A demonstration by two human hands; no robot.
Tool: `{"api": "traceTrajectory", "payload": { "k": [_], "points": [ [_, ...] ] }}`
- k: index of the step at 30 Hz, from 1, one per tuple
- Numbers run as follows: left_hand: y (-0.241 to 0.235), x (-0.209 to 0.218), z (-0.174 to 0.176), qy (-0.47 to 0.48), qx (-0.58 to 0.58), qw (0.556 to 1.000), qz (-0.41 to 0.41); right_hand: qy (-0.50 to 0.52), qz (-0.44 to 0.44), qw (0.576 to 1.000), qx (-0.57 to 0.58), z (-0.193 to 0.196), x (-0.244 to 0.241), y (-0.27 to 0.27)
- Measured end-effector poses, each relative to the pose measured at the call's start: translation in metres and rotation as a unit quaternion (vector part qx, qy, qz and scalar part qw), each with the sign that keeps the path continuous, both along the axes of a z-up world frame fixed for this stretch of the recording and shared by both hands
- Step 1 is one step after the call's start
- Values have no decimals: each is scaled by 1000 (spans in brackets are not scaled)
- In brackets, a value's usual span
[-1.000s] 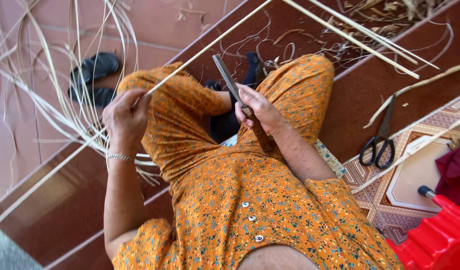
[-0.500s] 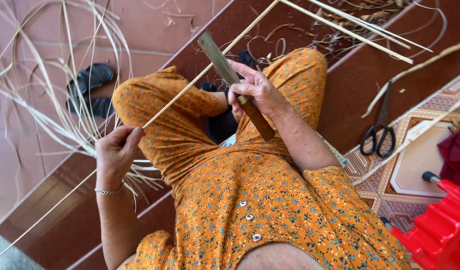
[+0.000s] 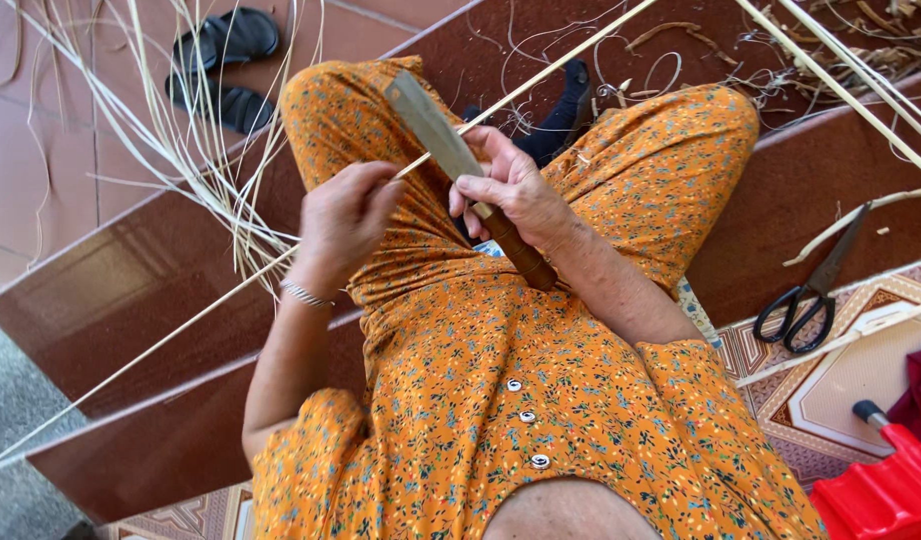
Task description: The person sits cross-legged on the floor and uses a knife to shave thin strips from a bamboo rod. They hold the rod with one hand and draw the knife along its length to remove the outer layer, producing long, thin strips.
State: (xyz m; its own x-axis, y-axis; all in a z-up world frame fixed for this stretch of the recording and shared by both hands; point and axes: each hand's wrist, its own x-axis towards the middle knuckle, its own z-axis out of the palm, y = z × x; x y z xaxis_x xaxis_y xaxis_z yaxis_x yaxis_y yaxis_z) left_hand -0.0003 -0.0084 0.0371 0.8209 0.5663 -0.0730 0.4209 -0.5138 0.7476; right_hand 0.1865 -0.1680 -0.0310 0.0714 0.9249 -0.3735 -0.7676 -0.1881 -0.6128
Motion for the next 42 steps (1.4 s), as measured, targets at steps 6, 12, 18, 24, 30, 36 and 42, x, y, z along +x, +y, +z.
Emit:
{"api": "traceTrajectory", "payload": {
  "k": [6, 12, 18, 24, 30, 36, 42],
  "points": [
    [-10, 17, -12, -32, 16, 999, 4, 40, 11, 999, 27, 8, 0, -3],
    [-5, -3, -6, -7, -57, 998, 20, 42, 9, 998, 34, 9, 1, -9],
    [-6, -8, -5, 1, -66, 998, 25, 14, 6, 1000, 26, 6, 2, -12],
    [-7, -9, -4, -2, -61, 998, 14, 8, -12, 1000, 23, -3, 4, -16],
    [-3, -23, -5, 9, -104, 993, 49, -21, -75, 997, 4, -12, 24, -23],
    [8, -51, -12, 25, -145, 987, 60, -8, -110, 994, 22, -17, 43, -29],
    [25, -77, -14, 26, -208, 975, 75, -15, -124, 992, 30, -16, 51, -26]
  ]
}}
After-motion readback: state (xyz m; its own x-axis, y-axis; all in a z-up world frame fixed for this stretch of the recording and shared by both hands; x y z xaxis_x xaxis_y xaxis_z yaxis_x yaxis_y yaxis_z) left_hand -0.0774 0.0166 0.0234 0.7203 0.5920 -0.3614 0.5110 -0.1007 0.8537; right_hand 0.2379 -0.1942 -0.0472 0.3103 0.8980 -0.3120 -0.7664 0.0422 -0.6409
